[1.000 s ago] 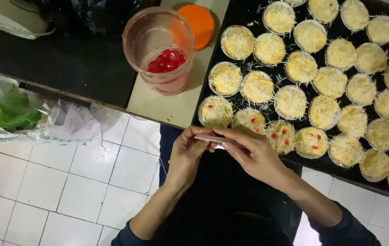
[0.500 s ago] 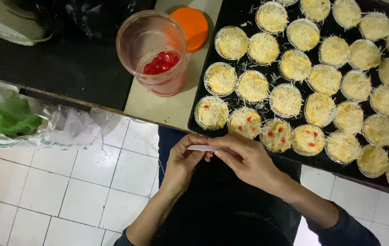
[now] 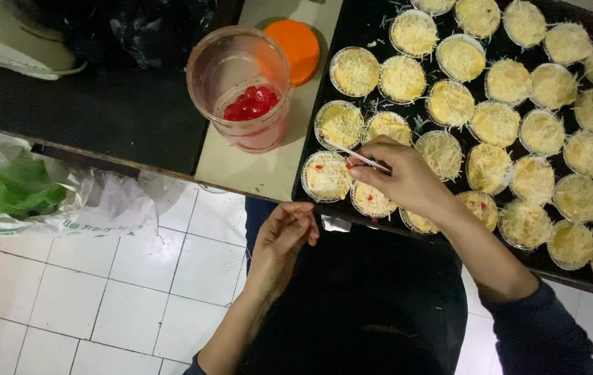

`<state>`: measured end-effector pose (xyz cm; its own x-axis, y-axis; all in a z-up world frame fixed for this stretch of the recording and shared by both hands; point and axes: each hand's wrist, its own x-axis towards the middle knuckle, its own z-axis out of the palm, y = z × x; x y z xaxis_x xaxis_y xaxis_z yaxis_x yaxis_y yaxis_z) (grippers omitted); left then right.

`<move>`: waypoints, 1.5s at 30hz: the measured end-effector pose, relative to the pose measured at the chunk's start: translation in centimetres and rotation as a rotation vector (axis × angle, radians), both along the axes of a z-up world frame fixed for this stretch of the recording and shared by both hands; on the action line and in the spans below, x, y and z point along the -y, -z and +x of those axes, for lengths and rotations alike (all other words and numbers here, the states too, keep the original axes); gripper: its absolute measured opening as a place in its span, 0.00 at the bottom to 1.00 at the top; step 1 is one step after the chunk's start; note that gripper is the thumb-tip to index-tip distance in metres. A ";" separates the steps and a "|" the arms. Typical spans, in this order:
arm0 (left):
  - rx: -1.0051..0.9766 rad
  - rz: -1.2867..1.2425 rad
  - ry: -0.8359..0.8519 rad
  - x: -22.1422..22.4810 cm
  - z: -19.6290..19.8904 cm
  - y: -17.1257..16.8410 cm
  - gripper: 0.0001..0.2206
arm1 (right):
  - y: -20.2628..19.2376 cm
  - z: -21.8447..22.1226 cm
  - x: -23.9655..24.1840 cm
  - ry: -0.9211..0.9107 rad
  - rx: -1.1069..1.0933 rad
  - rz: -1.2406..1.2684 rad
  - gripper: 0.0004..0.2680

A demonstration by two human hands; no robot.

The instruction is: The person places small red cherry pieces onto cheese-topped pastries in foil cups using a thin stick tool and their hands.

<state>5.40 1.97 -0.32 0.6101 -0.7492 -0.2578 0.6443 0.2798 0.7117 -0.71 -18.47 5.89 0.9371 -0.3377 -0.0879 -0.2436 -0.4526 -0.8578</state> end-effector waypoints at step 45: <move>-0.096 -0.076 -0.102 -0.2 0.0 -2.0 0.13 | 4.5 -0.9 -3.9 -0.053 -0.016 -0.693 0.02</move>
